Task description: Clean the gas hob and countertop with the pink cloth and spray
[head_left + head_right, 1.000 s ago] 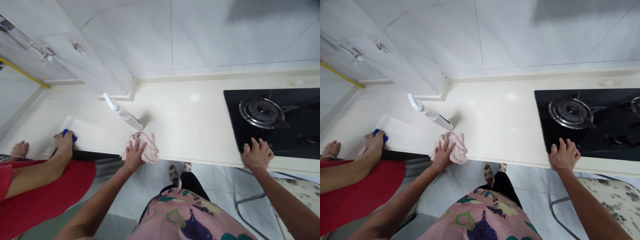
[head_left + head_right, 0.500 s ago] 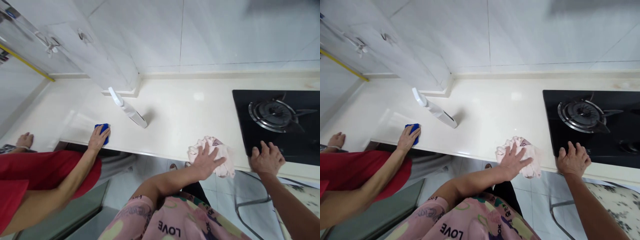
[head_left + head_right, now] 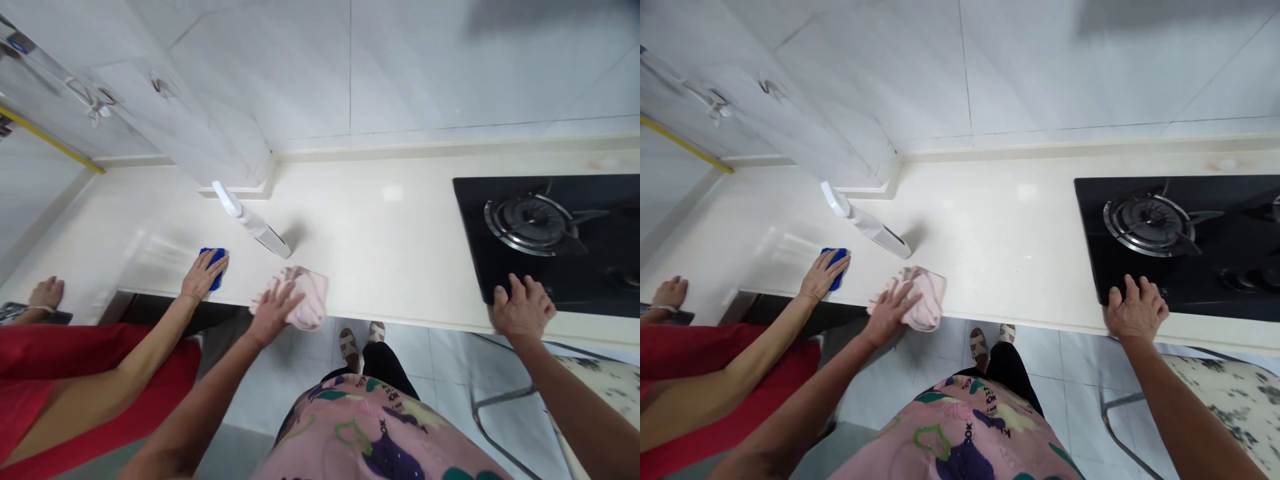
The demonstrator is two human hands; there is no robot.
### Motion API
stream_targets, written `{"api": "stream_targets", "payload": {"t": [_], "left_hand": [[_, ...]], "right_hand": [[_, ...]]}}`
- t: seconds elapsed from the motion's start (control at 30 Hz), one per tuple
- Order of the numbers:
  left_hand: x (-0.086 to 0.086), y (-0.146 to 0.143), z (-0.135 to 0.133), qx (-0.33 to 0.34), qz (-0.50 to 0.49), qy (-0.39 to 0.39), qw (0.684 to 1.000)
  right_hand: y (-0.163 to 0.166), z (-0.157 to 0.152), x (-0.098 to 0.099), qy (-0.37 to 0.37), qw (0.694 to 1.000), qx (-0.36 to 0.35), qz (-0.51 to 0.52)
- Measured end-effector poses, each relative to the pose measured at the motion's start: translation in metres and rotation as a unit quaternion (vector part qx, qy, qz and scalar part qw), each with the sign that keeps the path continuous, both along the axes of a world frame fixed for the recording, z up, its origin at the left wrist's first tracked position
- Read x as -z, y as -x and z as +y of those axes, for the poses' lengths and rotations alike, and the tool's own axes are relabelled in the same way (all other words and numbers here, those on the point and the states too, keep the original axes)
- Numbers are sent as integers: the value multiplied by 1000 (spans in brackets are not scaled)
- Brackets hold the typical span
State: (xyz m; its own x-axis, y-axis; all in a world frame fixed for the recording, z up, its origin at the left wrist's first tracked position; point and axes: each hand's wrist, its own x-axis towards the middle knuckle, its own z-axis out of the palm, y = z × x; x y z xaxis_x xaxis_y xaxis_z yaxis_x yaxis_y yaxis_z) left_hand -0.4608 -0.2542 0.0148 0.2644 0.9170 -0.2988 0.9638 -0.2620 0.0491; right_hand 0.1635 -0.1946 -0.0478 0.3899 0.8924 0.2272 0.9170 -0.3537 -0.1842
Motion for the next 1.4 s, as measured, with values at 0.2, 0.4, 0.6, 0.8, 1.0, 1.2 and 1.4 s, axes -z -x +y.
{"api": "stream_targets", "payload": {"t": [0.2,0.4,0.6,0.8,1.0,1.2,1.4], "left_hand": [[-8,45,-7,-121,90,-25,988],[3,-50,-3,-13,46,5,999],[21,-156,18,121,-60,3,991],[28,-223,53,212,-98,21,972],[23,-263,79,252,-113,42,960],[19,-291,104,248,-136,28,959],[22,-339,150,201,-126,-1,971]], "right_hand": [[1,1,1,-4,1000,-7,6],[-1,2,7,-33,999,-18,4],[6,6,3,-34,999,-7,3],[11,11,-2,-15,1000,3,4],[11,13,-1,-13,1000,7,-2],[12,14,0,-9,1000,6,-14],[11,14,4,-21,1000,-3,-21]]}}
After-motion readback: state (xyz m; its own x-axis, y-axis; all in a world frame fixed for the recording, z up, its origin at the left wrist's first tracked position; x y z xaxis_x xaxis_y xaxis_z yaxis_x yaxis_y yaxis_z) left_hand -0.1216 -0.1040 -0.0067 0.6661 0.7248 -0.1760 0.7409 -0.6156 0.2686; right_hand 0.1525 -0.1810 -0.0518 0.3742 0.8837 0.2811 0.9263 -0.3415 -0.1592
